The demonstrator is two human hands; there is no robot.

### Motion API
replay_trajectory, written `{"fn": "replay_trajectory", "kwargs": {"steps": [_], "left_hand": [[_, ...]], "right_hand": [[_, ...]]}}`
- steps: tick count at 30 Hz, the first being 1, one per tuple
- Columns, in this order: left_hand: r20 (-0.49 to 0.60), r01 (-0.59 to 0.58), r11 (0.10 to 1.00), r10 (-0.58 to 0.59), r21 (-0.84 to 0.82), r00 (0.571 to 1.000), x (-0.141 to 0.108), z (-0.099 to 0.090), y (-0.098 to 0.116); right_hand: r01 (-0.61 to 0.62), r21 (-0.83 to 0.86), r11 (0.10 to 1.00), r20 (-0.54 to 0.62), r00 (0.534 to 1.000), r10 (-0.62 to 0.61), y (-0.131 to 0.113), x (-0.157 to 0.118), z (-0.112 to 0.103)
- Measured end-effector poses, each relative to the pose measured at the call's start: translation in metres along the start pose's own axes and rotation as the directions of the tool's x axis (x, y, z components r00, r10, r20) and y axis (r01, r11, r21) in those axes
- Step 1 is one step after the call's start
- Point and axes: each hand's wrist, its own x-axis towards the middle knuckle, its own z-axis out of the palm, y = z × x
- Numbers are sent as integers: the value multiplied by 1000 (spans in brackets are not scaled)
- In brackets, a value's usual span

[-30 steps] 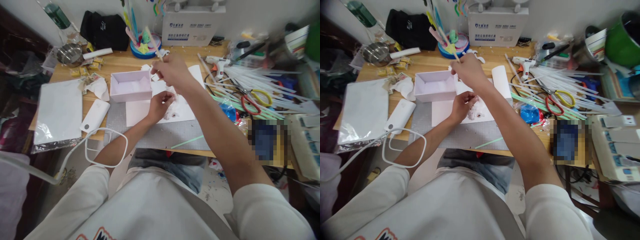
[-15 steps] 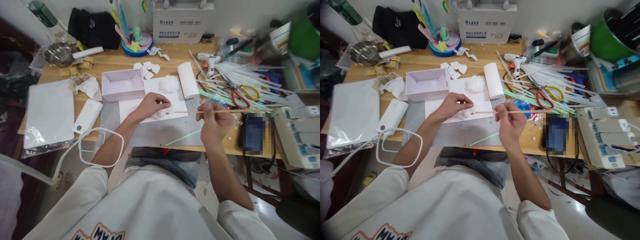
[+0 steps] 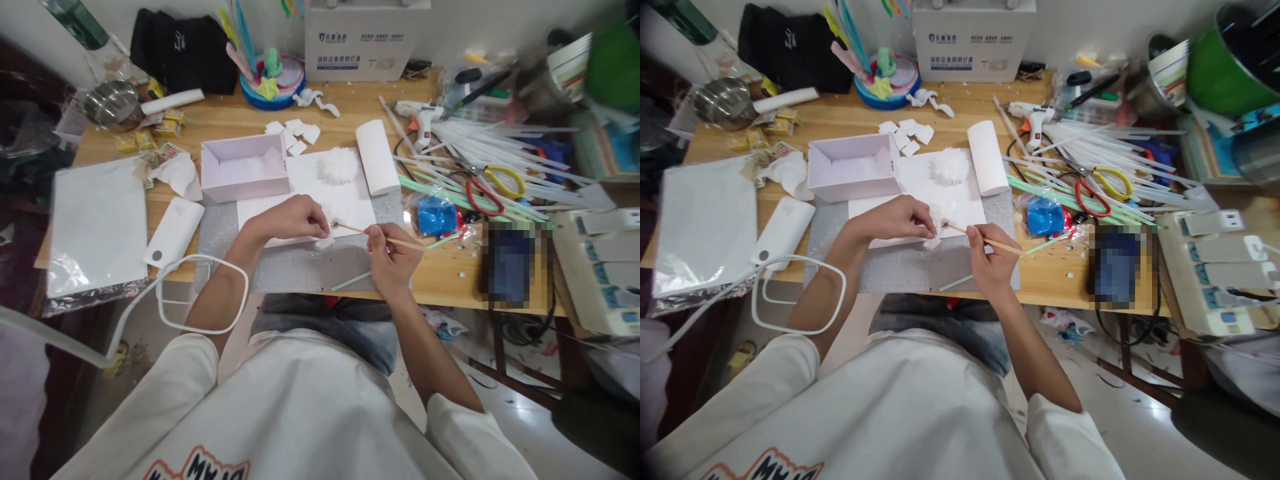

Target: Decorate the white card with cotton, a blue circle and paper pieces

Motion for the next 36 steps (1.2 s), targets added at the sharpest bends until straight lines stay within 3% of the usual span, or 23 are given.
{"fn": "replay_trajectory", "kwargs": {"steps": [3,10,17,26,36], "left_hand": [[18,-30,999,29,45,999,1,5,4],[-105,-43,981,64,191,992,8,19,-2],[-162,4,982,27,188,986,7,16,-11],[-137,-43,981,70,191,988,9,20,-5],[-268,-13,964,86,265,960,11,20,-7]], "right_hand": [[-20,-10,1000,-22,1000,20,3,2,3],[-52,48,997,-70,996,55,7,2,4],[-22,18,1000,12,1000,22,7,0,5],[-73,73,995,-75,994,78,10,0,9],[-40,122,992,-82,995,50,10,-1,9]]}}
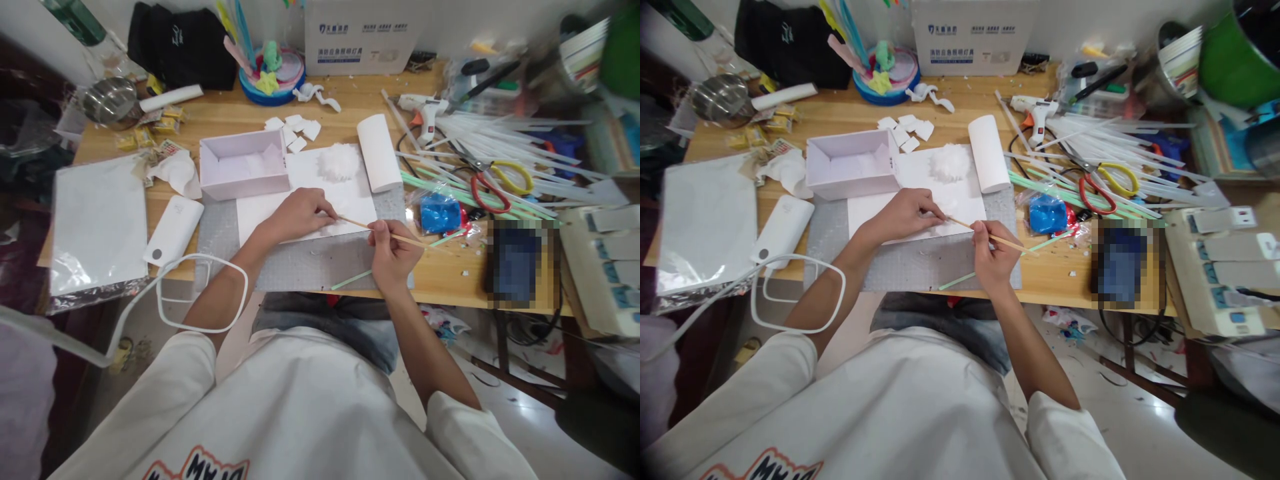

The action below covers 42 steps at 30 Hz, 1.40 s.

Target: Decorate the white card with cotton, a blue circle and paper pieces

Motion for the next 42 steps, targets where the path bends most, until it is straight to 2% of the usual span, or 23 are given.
{"fn": "replay_trajectory", "kwargs": {"steps": [6,10,14,19,27,35,39,42], "left_hand": [[-42,34,999,-34,7,999,2,0,0],[-73,59,998,-56,30,996,3,3,3],[-112,53,999,-52,5,992,4,8,2],[-116,35,998,-41,-53,992,6,11,-3],[-101,45,998,-49,-44,994,6,12,-6],[-78,69,997,-71,-32,994,6,11,-5],[-80,77,997,-79,-25,994,6,11,-4],[-80,71,997,-72,-25,994,6,11,-4]], "right_hand": [[63,-37,997,-10,998,-64,4,0,-1],[222,-85,971,-64,972,-227,5,-4,-4],[368,-115,923,4,929,-370,0,-5,-4],[376,-148,915,49,926,-373,-1,-3,0],[372,-200,907,90,928,-361,-1,-1,1],[426,-264,866,116,905,-410,-6,3,3],[462,-242,854,115,887,-447,-7,4,4],[455,-254,853,115,890,-441,-8,5,5]]}}
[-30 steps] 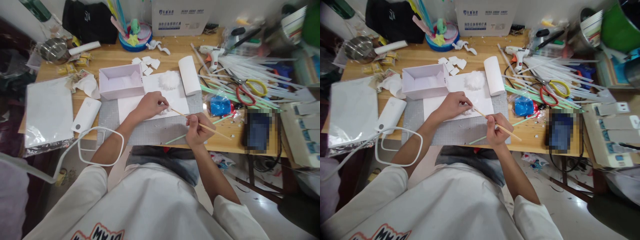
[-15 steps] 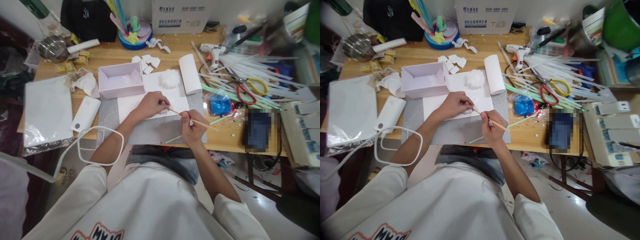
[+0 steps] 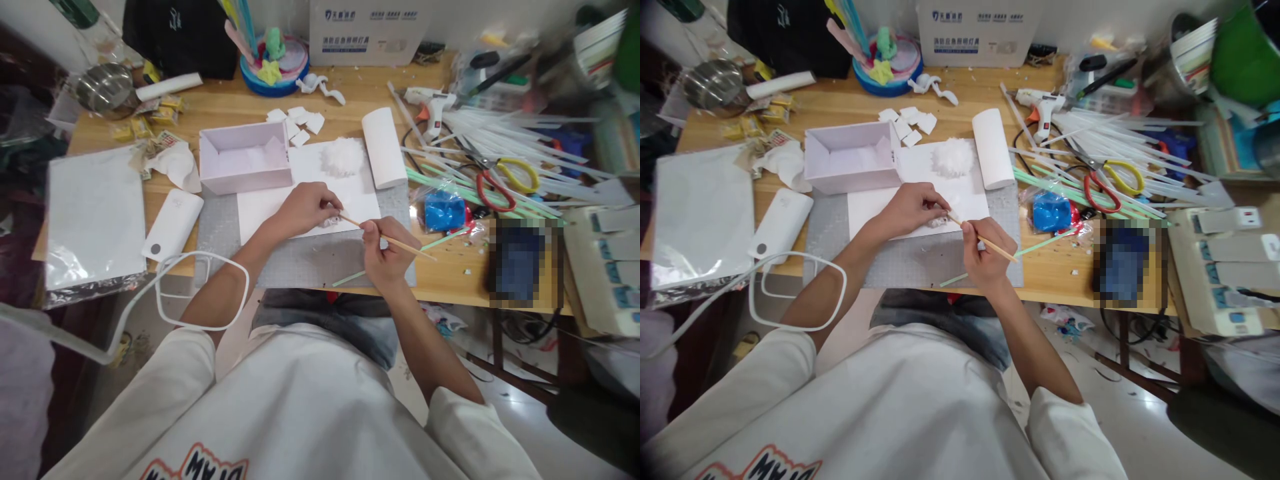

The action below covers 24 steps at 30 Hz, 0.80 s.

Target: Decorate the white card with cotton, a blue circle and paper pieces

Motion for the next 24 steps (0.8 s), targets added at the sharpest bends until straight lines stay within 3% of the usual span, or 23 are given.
{"fn": "replay_trajectory", "kwargs": {"steps": [9,13,19,24], "left_hand": [[-9,-10,1000,10,-29,1000,-1,1,-1],[6,-20,999,20,-31,1000,-1,-1,-2],[99,-74,997,77,-32,992,-3,-10,-4],[137,-94,995,91,16,986,-7,-12,-2]], "right_hand": [[-28,-38,999,65,997,30,-3,13,0],[-63,-76,995,177,981,75,-5,34,1],[3,-93,996,401,915,34,-6,70,8],[11,-43,999,442,897,9,1,84,19]]}}
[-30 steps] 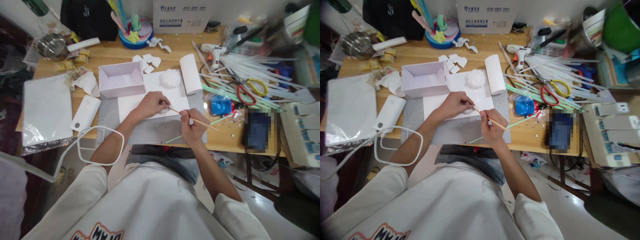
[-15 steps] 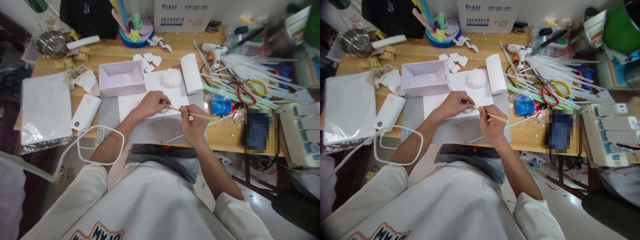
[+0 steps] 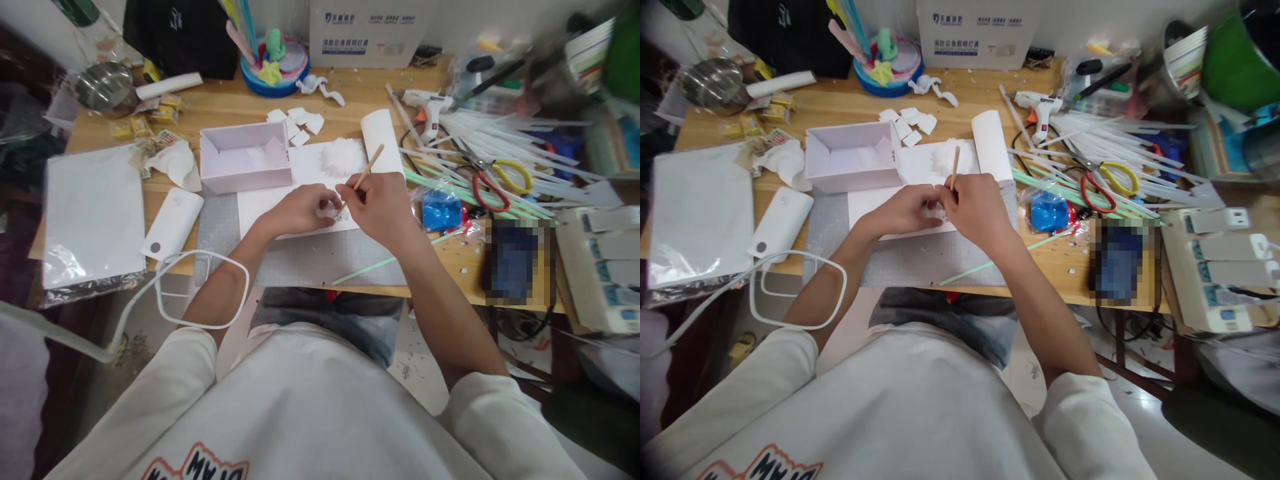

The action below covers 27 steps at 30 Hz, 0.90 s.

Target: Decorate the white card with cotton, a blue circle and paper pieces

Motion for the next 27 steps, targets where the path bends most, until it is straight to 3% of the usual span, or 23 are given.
{"fn": "replay_trajectory", "kwargs": {"steps": [4,10,16,24,27], "left_hand": [[-57,29,998,-26,53,998,-1,6,4],[-75,43,993,-35,109,997,1,9,9],[-71,54,995,-48,81,996,3,5,12],[-67,46,998,-44,34,997,4,6,10],[-163,44,999,-48,-29,985,-2,-10,9]], "right_hand": [[-18,35,999,-12,1000,19,0,-3,-6],[-125,176,977,-280,945,171,2,-35,-14],[-141,245,959,-276,938,208,9,-59,0],[-171,342,924,-353,888,295,20,-61,20],[-140,372,918,-372,883,285,25,-62,23]]}}
